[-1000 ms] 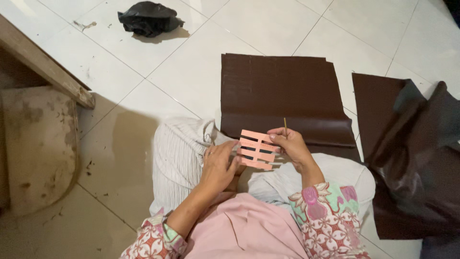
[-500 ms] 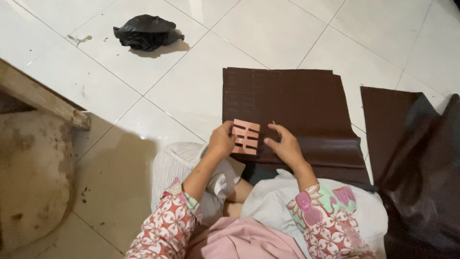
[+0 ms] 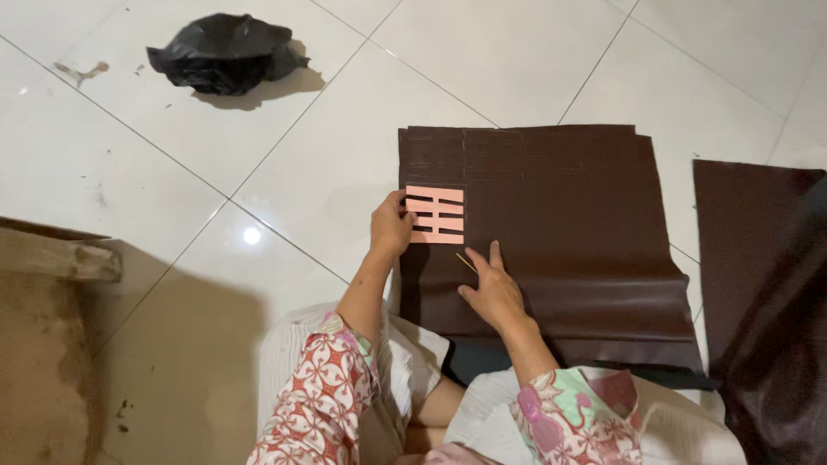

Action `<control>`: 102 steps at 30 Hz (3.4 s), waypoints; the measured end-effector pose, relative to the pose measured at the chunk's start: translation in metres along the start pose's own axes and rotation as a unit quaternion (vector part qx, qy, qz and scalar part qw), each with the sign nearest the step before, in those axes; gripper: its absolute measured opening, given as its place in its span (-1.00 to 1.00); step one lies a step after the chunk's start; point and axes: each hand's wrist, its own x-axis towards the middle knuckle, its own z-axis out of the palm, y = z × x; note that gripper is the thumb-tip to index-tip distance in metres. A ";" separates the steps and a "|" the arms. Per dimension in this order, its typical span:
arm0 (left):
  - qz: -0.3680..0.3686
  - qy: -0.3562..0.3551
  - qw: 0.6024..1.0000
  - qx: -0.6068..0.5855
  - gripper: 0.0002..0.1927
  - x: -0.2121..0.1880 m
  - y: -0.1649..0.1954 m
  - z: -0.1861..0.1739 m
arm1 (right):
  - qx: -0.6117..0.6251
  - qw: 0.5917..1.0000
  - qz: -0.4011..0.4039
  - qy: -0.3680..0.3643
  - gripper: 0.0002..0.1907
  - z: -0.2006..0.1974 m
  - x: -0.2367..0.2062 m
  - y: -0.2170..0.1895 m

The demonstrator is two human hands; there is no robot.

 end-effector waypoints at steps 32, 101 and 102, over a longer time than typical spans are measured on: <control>0.200 -0.079 0.930 0.299 0.00 -0.019 -0.036 0.026 | -0.052 0.996 0.002 -0.078 -0.13 -0.010 -0.028 -0.011; 0.098 -0.047 0.954 0.279 -0.10 -0.013 -0.020 0.001 | -0.066 0.995 0.005 -0.080 -0.13 -0.021 -0.037 -0.013; 0.100 -0.041 0.955 0.278 -0.12 -0.013 -0.020 0.001 | -0.066 0.995 0.007 -0.081 -0.13 -0.021 -0.037 -0.013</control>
